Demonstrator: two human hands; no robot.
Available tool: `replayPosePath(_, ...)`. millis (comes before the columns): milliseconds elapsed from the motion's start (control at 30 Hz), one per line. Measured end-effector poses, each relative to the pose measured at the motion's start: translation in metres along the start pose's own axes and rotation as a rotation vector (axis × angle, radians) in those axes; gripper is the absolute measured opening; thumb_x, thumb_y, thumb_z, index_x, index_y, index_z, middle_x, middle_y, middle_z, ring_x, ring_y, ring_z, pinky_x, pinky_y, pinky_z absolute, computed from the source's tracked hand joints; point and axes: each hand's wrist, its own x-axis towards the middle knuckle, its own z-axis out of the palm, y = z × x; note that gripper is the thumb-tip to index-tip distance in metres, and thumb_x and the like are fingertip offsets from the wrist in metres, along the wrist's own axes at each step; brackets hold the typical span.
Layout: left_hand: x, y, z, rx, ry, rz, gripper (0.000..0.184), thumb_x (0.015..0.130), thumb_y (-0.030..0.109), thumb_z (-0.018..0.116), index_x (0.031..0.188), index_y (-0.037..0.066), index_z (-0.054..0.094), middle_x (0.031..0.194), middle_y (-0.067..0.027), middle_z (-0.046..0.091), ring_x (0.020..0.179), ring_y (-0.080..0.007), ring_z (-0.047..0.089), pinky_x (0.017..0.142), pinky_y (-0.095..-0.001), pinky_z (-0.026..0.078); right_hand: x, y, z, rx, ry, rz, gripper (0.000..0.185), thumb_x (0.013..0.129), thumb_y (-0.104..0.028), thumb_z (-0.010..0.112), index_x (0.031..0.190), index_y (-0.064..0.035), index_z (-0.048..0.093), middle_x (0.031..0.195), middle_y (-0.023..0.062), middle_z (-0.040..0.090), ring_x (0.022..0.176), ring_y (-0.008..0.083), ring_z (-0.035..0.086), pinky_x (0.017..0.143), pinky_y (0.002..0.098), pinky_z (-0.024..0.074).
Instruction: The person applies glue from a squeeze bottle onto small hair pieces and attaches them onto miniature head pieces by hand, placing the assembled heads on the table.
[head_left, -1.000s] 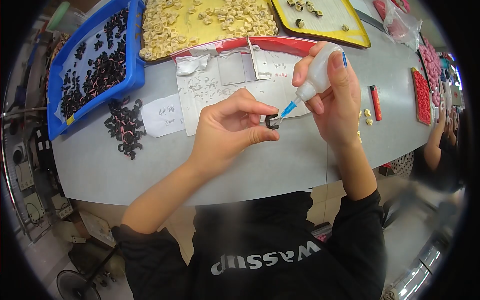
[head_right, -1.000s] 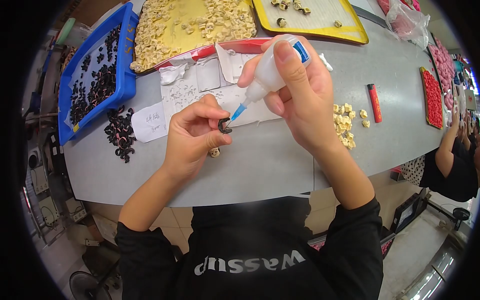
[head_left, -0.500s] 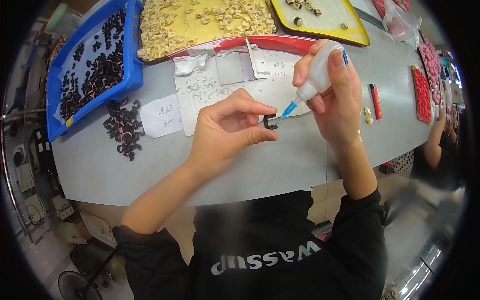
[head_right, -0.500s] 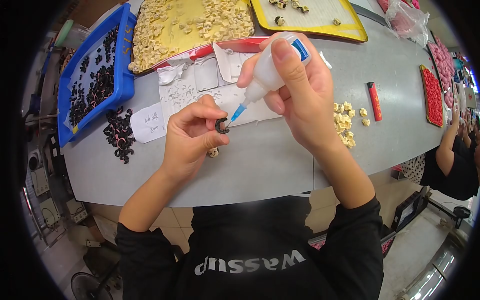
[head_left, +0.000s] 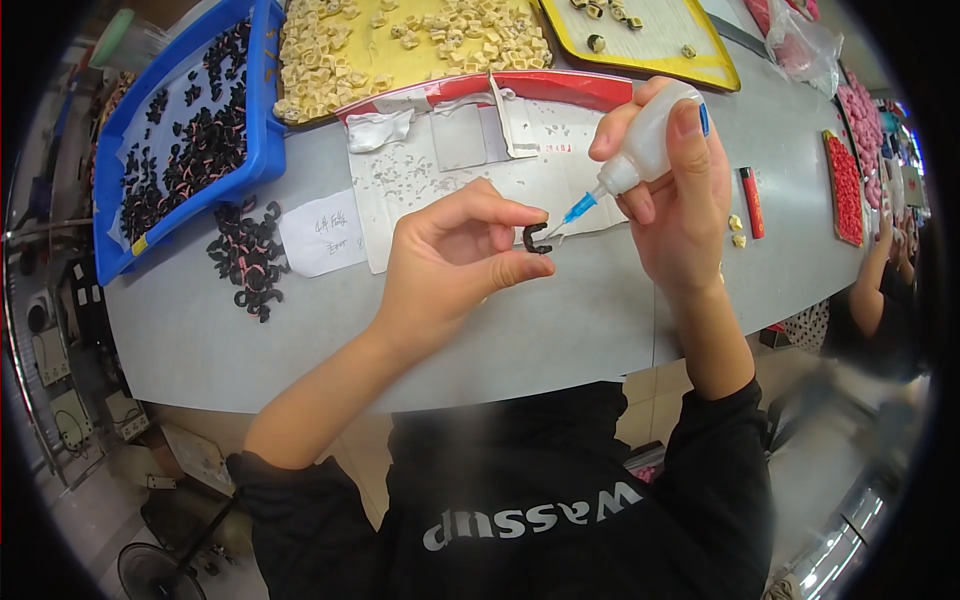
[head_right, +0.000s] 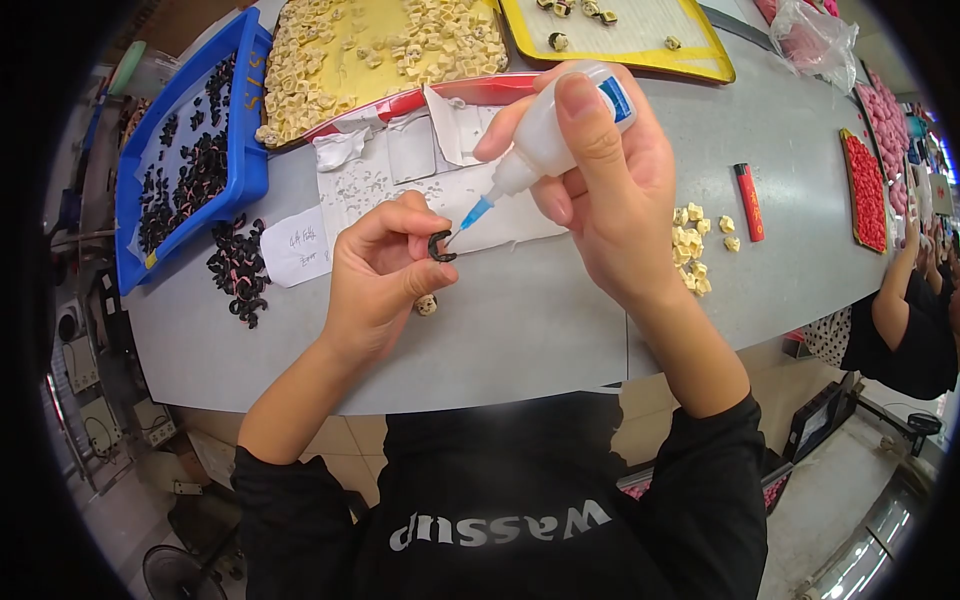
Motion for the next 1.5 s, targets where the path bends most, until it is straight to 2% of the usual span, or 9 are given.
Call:
replayPosePath(67, 0.000, 0.000, 0.000, 0.000, 0.010, -0.006, 0.031, 0.069, -0.004, 0.075, 0.096, 0.006, 0.063, 0.080, 0.0029, 0.044, 0.078, -0.0082, 0.044, 0.070, -0.0223, 0.038, -0.001, 0.000, 0.001, -0.008, 0.005, -0.032, 0.030, 0.094, -0.037, 0.047, 0.094, -0.0065, 0.046, 0.080, 0.0147, 0.064, 0.045, 0.0023, 0.036, 0.040, 0.0162, 0.0279)
replayPosePath(167, 0.001, -0.003, 0.000, -0.019, 0.030, 0.045, 0.029, 0.071, -0.003, 0.075, 0.098, -0.001, 0.064, 0.078, 0.0023, 0.048, 0.073, -0.0052, 0.046, 0.069, -0.0204, 0.045, -0.001, 0.002, 0.001, -0.043, 0.007, -0.099, 0.031, 0.094, -0.037, 0.048, 0.094, -0.0060, 0.045, 0.082, 0.0156, 0.065, 0.044, 0.0019, 0.036, 0.040, 0.0158, 0.0294)
replayPosePath(367, 0.001, -0.004, 0.000, -0.017, 0.032, 0.055, 0.029, 0.072, -0.004, 0.074, 0.098, -0.001, 0.064, 0.078, 0.0024, 0.048, 0.073, -0.0049, 0.046, 0.069, -0.0207, 0.045, -0.001, 0.004, 0.001, -0.084, -0.001, -0.136, 0.030, 0.094, -0.036, 0.048, 0.094, -0.0060, 0.045, 0.082, 0.0151, 0.066, 0.044, 0.0013, 0.037, 0.040, 0.0153, 0.0299)
replayPosePath(467, 0.000, 0.000, 0.002, -0.022, 0.033, -0.028, 0.030, 0.070, -0.005, 0.073, 0.096, 0.006, 0.063, 0.079, 0.0034, 0.043, 0.080, -0.0085, 0.043, 0.073, -0.0236, 0.036, -0.001, 0.004, 0.000, -0.081, -0.006, -0.136, 0.030, 0.094, -0.036, 0.048, 0.094, -0.0062, 0.045, 0.082, 0.0151, 0.066, 0.044, 0.0016, 0.038, 0.040, 0.0152, 0.0301)
replayPosePath(967, -0.001, 0.004, 0.000, -0.049, 0.048, -0.050, 0.029, 0.072, -0.005, 0.072, 0.097, 0.006, 0.063, 0.082, 0.0043, 0.043, 0.078, -0.0058, 0.041, 0.072, -0.0211, 0.036, 0.001, 0.003, 0.000, -0.097, 0.036, -0.151, 0.028, 0.095, -0.035, 0.047, 0.095, -0.0067, 0.045, 0.082, 0.0144, 0.066, 0.044, 0.0024, 0.037, 0.039, 0.0146, 0.0295)
replayPosePath(1067, 0.002, 0.002, -0.003, -0.025, 0.060, -0.019, 0.029, 0.073, -0.004, 0.071, 0.098, 0.006, 0.062, 0.082, 0.0044, 0.043, 0.078, -0.0060, 0.041, 0.072, -0.0206, 0.036, 0.002, 0.001, -0.002, -0.092, 0.083, -0.150, 0.030, 0.095, -0.037, 0.046, 0.097, -0.0069, 0.045, 0.086, 0.0161, 0.066, 0.046, 0.0024, 0.038, 0.043, 0.0149, 0.0318)
replayPosePath(1267, 0.008, 0.003, -0.010, -0.063, 0.126, -0.027, 0.026, 0.077, -0.001, 0.069, 0.102, 0.002, 0.060, 0.085, 0.0048, 0.044, 0.077, -0.0043, 0.039, 0.072, -0.0186, 0.035, 0.011, -0.008, -0.013, -0.166, 0.153, -0.368, 0.032, 0.095, -0.037, 0.045, 0.103, -0.0066, 0.042, 0.095, 0.0229, 0.064, 0.060, 0.0041, 0.047, 0.052, 0.0169, 0.0363)
replayPosePath(1367, 0.010, 0.002, -0.012, -0.038, 0.182, 0.009, 0.023, 0.078, 0.001, 0.069, 0.101, 0.002, 0.063, 0.073, 0.0056, 0.048, 0.072, -0.0033, 0.046, 0.070, -0.0192, 0.040, 0.019, -0.015, -0.022, -0.131, 0.120, -0.449, 0.027, 0.094, -0.025, 0.051, 0.105, -0.0038, 0.039, 0.109, 0.0257, 0.058, 0.071, 0.0112, 0.057, 0.061, 0.0223, 0.0455)
replayPosePath(1500, 0.012, 0.006, -0.011, -0.074, 0.214, -0.003, 0.024, 0.079, 0.003, 0.069, 0.102, 0.002, 0.062, 0.074, 0.0060, 0.048, 0.074, -0.0032, 0.046, 0.073, -0.0194, 0.040, 0.015, -0.028, -0.016, -0.286, 0.248, -0.491, 0.024, 0.090, -0.009, 0.055, 0.105, -0.0011, 0.037, 0.118, 0.0251, 0.050, 0.083, 0.0194, 0.062, 0.074, 0.0290, 0.0507)
